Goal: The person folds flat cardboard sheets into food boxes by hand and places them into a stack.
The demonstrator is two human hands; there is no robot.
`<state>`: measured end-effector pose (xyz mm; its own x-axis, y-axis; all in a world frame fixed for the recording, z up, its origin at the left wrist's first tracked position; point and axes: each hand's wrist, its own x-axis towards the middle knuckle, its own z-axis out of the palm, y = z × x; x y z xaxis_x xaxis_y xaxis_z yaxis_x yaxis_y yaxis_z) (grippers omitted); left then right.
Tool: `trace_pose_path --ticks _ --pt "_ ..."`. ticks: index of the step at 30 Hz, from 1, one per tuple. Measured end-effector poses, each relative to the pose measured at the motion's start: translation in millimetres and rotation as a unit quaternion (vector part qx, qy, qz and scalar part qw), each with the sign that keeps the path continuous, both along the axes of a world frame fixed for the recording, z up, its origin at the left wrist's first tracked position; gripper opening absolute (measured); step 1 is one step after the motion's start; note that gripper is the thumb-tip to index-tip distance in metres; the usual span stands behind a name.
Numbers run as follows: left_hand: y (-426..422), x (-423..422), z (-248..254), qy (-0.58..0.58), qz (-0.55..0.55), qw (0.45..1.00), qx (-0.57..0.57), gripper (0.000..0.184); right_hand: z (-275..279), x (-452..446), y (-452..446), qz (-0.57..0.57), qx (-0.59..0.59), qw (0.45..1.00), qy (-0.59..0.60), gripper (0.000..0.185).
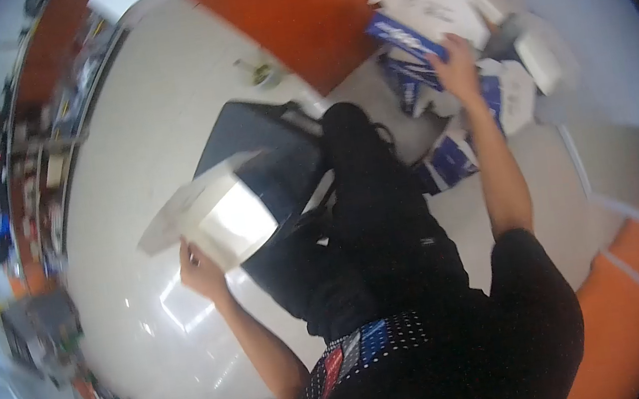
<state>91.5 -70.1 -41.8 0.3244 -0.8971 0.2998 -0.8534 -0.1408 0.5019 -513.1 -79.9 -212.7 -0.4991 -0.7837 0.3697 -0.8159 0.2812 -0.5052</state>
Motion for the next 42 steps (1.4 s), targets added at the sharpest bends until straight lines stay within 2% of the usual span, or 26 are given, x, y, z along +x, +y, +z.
trace_pose_path --ticks 2,3,5,9,10,12,14,16,18,19,23,24,27,30,33,36,37,39,41,42 --pt "0 0 -7 0.024 -0.009 0.999 -0.030 0.030 60 26 37 0.121 -0.059 0.977 -0.165 0.043" --pt "0 0 -9 0.040 -0.013 0.998 -0.045 0.029 84 38 57 0.133 -0.033 0.960 -0.243 0.037" --pt "3 -1 -6 0.075 0.012 0.997 -0.008 0.029 136 66 97 0.180 -0.008 0.887 -0.426 0.030" --pt "2 -3 0 0.222 0.016 0.975 -0.007 0.031 175 92 126 0.411 0.054 0.784 -0.462 0.019" --pt "3 -3 3 0.278 0.027 0.960 0.010 0.032 186 108 123 0.440 0.071 0.763 -0.469 0.019" --pt "4 -1 3 0.306 0.007 0.952 -0.006 0.034 201 142 108 0.518 0.076 0.729 -0.440 0.019" --pt "6 8 -5 0.331 0.006 0.944 0.006 0.035 212 189 89 0.551 0.043 0.750 -0.363 0.019" --pt "9 21 -22 0.353 0.025 0.934 0.045 0.037 229 239 73 0.537 0.026 0.803 -0.257 0.020" --pt "10 11 -11 0.370 0.027 0.928 0.044 0.037 230 284 61 0.518 -0.027 0.847 -0.115 0.018" --pt "10 4 -3 0.378 0.027 0.925 0.044 0.037 226 299 54 0.524 -0.047 0.848 -0.061 0.015" --pt "23 11 -4 0.435 -0.055 0.899 0.023 0.037 206 341 35 0.526 -0.089 0.845 -0.040 0.016" --pt "25 17 -5 0.427 -0.047 0.902 0.044 0.039 203 346 32 0.526 -0.096 0.844 -0.038 0.016" --pt "24 20 -5 0.428 -0.006 0.904 0.007 0.036 199 342 29 0.495 -0.099 0.862 -0.042 0.017" --pt "31 13 15 0.329 -0.043 0.943 0.018 0.035 202 338 31 0.495 -0.094 0.863 -0.034 0.019" --pt "29 22 1 0.357 -0.044 0.932 0.050 0.033 199 343 30 0.503 -0.102 0.858 -0.034 0.019" --pt "33 19 16 0.392 0.012 0.916 0.079 0.030 193 352 31 0.511 -0.105 0.852 -0.044 0.019" --pt "34 13 21 0.335 0.020 0.942 0.022 0.030 193 353 31 0.514 -0.106 0.850 -0.047 0.019" --pt "35 -3 32 0.218 0.034 0.971 -0.094 0.031 193 352 31 0.511 -0.112 0.851 -0.049 0.025" --pt "32 -21 57 0.218 -0.047 0.973 -0.058 0.031 195 355 32 0.497 -0.120 0.857 -0.068 0.031" --pt "28 -42 70 0.233 -0.095 0.967 -0.022 0.033 191 353 34 0.502 -0.111 0.853 -0.085 0.049"
